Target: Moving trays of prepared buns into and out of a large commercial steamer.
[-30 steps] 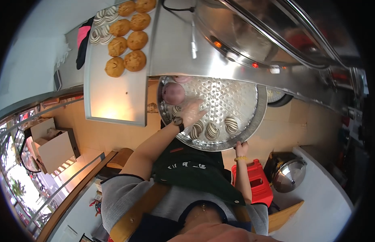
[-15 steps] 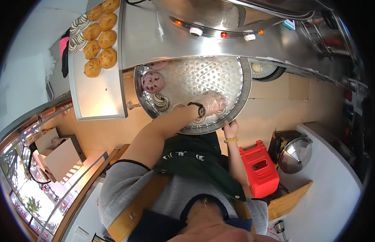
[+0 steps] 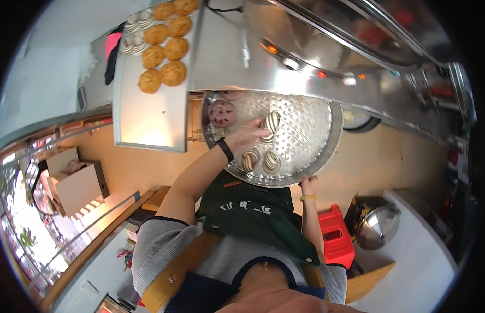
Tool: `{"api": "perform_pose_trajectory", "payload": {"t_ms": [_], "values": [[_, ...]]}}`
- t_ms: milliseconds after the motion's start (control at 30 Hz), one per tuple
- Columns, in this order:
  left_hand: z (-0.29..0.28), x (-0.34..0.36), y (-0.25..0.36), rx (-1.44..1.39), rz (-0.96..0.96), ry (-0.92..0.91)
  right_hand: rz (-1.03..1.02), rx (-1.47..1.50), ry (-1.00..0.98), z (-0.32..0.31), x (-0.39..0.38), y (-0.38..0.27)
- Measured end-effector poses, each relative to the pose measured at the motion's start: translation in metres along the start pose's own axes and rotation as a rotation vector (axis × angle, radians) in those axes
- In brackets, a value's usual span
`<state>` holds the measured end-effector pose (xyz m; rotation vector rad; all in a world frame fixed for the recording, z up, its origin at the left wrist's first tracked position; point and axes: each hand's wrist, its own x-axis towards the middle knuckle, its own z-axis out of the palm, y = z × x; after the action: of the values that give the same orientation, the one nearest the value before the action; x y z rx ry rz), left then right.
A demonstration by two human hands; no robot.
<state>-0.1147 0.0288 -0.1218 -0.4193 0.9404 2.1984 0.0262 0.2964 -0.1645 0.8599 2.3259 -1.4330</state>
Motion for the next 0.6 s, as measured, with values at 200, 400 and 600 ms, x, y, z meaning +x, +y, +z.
{"api": "perform_pose_trajectory", "payload": {"t_ms": [200, 400, 600], "values": [[0.002, -0.136, 0.117, 0.060, 0.366, 0.139, 0.134, 0.129, -0.017, -0.004, 0.000, -0.002], [-0.127, -0.207, 0.223, 0.555, 0.670, 0.983, 0.186, 0.142, -0.003, -0.007, 0.004, 0.004], [-0.215, -0.172, 0.312, 1.080, 0.374, 1.356, 0.254, 0.199, 0.004, -0.010, 0.008, 0.008]]}}
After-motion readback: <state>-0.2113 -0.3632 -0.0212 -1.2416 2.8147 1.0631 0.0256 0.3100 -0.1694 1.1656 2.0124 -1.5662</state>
